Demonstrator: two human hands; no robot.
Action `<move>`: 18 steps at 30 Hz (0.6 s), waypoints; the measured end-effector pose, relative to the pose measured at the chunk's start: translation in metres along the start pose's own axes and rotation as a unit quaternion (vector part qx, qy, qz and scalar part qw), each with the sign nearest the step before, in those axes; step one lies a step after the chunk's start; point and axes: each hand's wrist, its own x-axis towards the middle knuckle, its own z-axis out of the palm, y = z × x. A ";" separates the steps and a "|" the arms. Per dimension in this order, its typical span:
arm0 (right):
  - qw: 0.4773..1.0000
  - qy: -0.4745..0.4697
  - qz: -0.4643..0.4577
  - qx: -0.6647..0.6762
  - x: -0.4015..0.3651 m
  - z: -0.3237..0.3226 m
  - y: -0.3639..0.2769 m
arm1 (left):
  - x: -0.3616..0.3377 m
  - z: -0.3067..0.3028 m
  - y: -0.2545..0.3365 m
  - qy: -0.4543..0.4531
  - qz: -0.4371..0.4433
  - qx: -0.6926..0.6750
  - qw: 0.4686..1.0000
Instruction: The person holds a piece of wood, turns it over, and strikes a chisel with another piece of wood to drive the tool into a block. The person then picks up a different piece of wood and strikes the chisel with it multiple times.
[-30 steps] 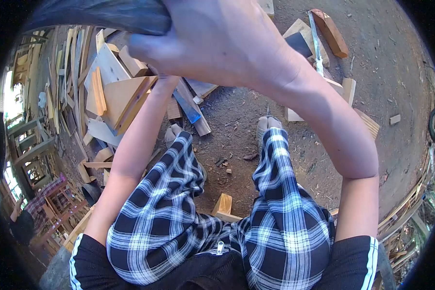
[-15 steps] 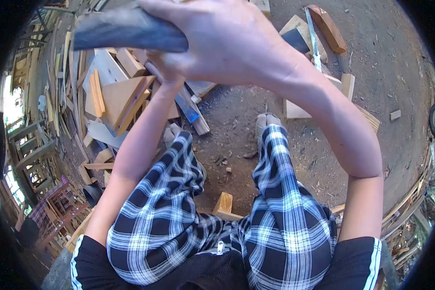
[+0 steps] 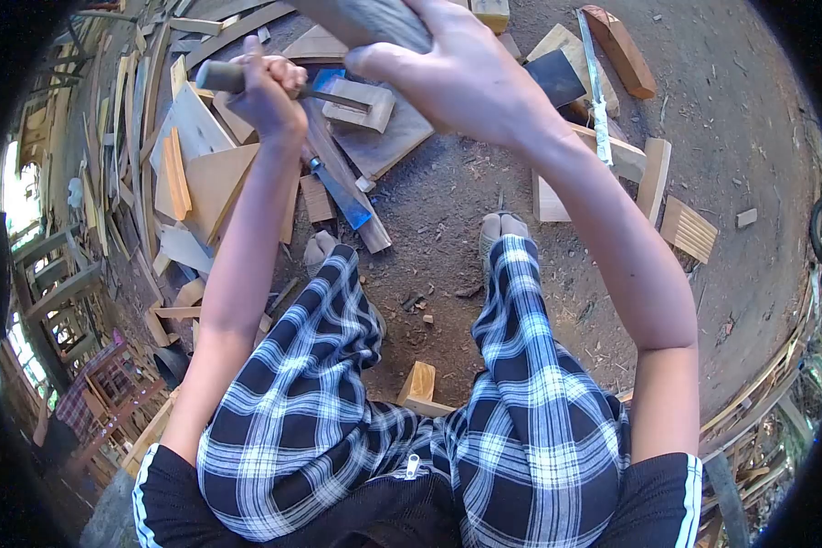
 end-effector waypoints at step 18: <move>0.998 0.047 0.038 -0.026 -0.001 0.004 0.047 | 0.002 -0.001 0.003 -0.019 0.003 0.040 0.999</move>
